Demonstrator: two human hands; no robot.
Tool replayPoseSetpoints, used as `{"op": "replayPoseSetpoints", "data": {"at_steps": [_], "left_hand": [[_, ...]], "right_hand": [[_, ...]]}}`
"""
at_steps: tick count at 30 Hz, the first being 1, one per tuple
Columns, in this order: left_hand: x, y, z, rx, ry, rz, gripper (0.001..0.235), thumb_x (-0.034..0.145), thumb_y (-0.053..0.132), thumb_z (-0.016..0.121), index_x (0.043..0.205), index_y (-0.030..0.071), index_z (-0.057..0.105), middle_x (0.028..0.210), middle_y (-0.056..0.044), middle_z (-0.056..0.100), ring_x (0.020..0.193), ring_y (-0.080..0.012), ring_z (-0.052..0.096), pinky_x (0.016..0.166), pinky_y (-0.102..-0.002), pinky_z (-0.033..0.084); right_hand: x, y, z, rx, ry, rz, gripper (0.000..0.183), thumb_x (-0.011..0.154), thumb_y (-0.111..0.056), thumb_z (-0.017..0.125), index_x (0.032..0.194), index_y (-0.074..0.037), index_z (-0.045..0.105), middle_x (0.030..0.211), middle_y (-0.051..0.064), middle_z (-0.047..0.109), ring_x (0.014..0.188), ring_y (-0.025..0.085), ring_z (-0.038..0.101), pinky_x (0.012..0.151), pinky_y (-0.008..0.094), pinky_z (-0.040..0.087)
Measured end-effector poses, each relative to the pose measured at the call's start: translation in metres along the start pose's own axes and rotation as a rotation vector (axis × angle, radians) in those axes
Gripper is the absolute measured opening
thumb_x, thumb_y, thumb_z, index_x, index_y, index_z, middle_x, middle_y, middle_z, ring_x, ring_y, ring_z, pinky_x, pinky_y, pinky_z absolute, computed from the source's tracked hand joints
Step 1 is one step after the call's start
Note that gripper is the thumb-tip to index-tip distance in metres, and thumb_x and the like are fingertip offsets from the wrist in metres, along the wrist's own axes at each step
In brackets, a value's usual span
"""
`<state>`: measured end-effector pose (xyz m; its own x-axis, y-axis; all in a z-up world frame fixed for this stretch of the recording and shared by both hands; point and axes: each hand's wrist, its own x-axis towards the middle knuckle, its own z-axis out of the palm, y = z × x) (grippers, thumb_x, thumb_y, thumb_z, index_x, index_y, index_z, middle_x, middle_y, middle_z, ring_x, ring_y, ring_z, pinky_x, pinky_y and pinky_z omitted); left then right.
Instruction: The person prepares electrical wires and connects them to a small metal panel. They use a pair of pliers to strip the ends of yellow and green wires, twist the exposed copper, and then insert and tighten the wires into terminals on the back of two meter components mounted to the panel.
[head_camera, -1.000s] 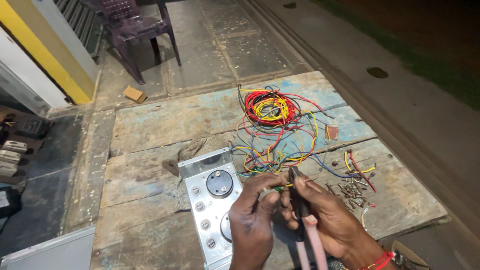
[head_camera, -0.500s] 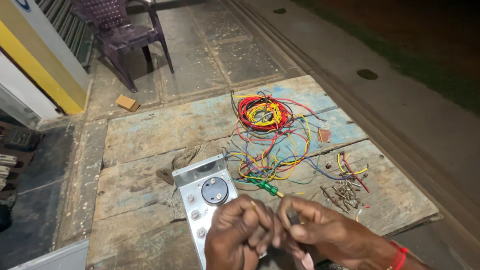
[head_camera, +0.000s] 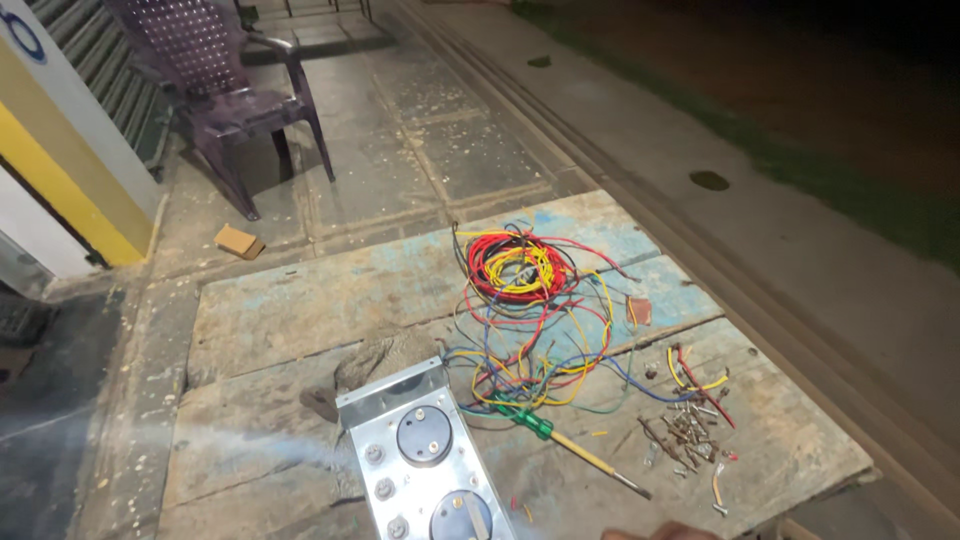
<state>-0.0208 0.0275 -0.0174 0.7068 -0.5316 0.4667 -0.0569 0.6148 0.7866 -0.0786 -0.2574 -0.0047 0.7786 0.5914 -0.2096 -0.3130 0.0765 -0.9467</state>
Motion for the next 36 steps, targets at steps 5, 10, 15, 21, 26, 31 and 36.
{"op": "replayPoseSetpoints", "data": {"at_steps": [5, 10, 15, 21, 26, 31, 36], "left_hand": [[-0.006, 0.013, -0.021, -0.088, 0.084, 0.017, 0.025, 0.104, 0.019, 0.061, 0.099, -0.005, 0.06, 0.07, -0.008, 0.052, 0.063, -0.0209, 0.052, 0.066, -0.04, 0.047], [0.026, 0.045, -0.036, -0.199, 0.133, 0.119, 0.024, 0.104, 0.018, 0.06, 0.099, -0.005, 0.06, 0.068, -0.006, 0.049, 0.062, -0.0197, 0.05, 0.066, -0.04, 0.045], [0.018, 0.08, -0.029, -0.299, 0.282, 0.235, 0.024, 0.103, 0.018, 0.058, 0.099, -0.006, 0.06, 0.067, -0.005, 0.046, 0.061, -0.0185, 0.047, 0.065, -0.04, 0.044], [0.04, 0.065, -0.019, -0.446, 0.496, 0.402, 0.022, 0.105, 0.022, 0.055, 0.097, 0.001, 0.059, 0.068, -0.004, 0.044, 0.063, -0.0204, 0.047, 0.072, -0.042, 0.042], [0.027, 0.045, -0.024, -0.497, 0.579, 0.407, 0.021, 0.105, 0.022, 0.054, 0.098, 0.002, 0.058, 0.069, -0.004, 0.044, 0.065, -0.0195, 0.046, 0.074, -0.041, 0.041], [0.03, 0.037, -0.011, -0.562, 0.547, 0.435, 0.021, 0.105, 0.021, 0.054, 0.098, 0.002, 0.058, 0.068, -0.004, 0.043, 0.064, -0.019, 0.044, 0.072, -0.041, 0.04], [0.031, 0.028, 0.007, -0.593, 0.526, 0.421, 0.022, 0.106, 0.02, 0.054, 0.098, 0.0, 0.058, 0.069, -0.004, 0.043, 0.065, -0.019, 0.044, 0.072, -0.04, 0.04]], "right_hand": [[-0.022, -0.019, -0.051, -0.054, 0.562, 0.152, 0.051, 0.103, -0.052, 0.057, 0.087, -0.004, 0.05, 0.074, 0.002, 0.049, 0.07, 0.015, 0.048, 0.077, 0.036, 0.042], [-0.019, -0.037, -0.072, 0.153, 0.754, 0.124, 0.049, 0.107, -0.044, 0.052, 0.09, 0.001, 0.053, 0.072, 0.009, 0.053, 0.066, 0.021, 0.051, 0.079, 0.043, 0.046], [0.025, -0.049, -0.024, 0.816, 0.131, -0.174, 0.049, 0.107, -0.05, 0.049, 0.09, -0.004, 0.055, 0.069, 0.005, 0.048, 0.061, 0.02, 0.048, 0.077, 0.044, 0.048], [0.074, -0.014, 0.031, 0.798, 0.098, -0.078, 0.031, 0.093, -0.037, 0.055, 0.083, -0.008, 0.055, 0.071, 0.008, 0.05, 0.06, 0.022, 0.051, 0.052, 0.032, 0.04], [0.063, -0.036, 0.025, 0.901, 0.196, -0.096, 0.016, 0.082, -0.02, 0.058, 0.088, -0.006, 0.062, 0.075, 0.006, 0.059, 0.07, 0.019, 0.057, 0.065, 0.034, 0.048], [0.083, -0.026, 0.038, 0.744, 0.373, -0.097, 0.016, 0.082, -0.003, 0.064, 0.098, 0.0, 0.065, 0.085, 0.013, 0.066, 0.077, 0.024, 0.065, 0.075, 0.04, 0.055], [0.102, -0.025, 0.059, 0.656, 0.33, -0.194, 0.014, 0.088, -0.012, 0.07, 0.095, -0.002, 0.065, 0.09, 0.013, 0.072, 0.077, 0.021, 0.069, 0.075, 0.043, 0.058]]}}
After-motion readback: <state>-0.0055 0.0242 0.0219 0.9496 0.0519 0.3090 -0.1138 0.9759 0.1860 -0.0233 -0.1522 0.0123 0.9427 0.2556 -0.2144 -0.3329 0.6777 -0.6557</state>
